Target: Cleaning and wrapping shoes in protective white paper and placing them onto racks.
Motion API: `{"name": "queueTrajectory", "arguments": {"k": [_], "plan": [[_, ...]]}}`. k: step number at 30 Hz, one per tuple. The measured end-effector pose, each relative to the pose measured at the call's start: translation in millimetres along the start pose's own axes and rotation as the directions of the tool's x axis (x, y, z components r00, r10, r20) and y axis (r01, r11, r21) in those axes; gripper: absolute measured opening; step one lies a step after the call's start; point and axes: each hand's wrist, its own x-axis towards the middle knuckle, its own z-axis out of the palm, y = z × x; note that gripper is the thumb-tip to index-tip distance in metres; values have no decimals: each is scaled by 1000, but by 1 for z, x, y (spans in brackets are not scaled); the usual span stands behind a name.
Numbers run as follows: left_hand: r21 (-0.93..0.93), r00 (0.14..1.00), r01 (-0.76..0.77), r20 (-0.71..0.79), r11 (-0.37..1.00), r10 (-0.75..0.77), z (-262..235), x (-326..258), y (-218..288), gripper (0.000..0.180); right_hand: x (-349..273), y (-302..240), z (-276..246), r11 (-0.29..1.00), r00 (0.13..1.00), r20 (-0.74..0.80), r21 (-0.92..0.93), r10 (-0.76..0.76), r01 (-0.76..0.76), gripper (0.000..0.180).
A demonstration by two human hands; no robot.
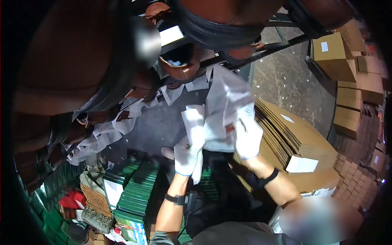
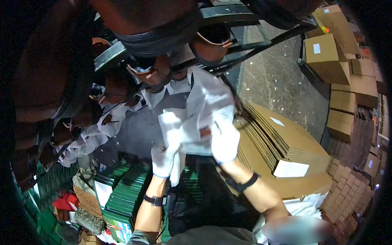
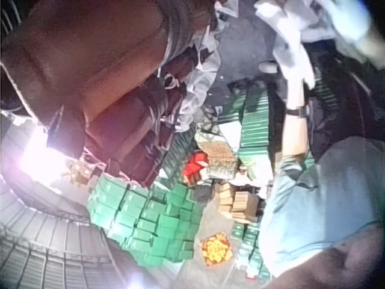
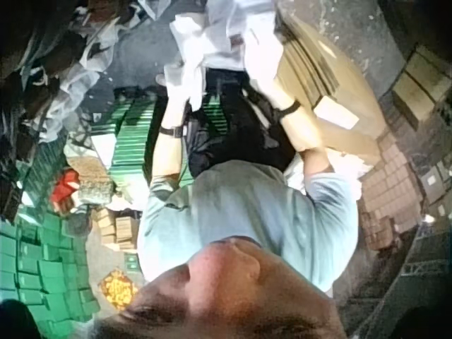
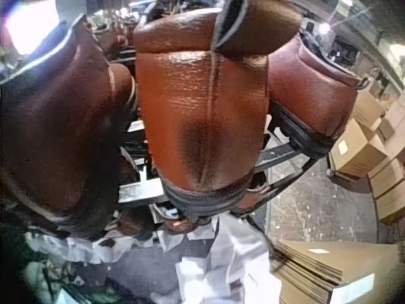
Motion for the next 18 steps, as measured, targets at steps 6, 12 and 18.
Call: {"name": "queueTrajectory", "arguments": {"k": [6, 12, 18], "plan": [[-61, 976, -185, -127, 981, 176, 16, 50, -19, 36, 189, 49, 27, 843, 899, 61, -325, -434, 429, 19], [-582, 977, -209, -152, 786, 148, 33, 19, 10, 41, 13, -52, 20, 984, 764, 643, 101, 47, -146, 36], [212, 878, -281, -338, 936, 340, -4, -23, 34, 26, 57, -57, -79, 816, 878, 478, -510, 8, 271, 18]]}}
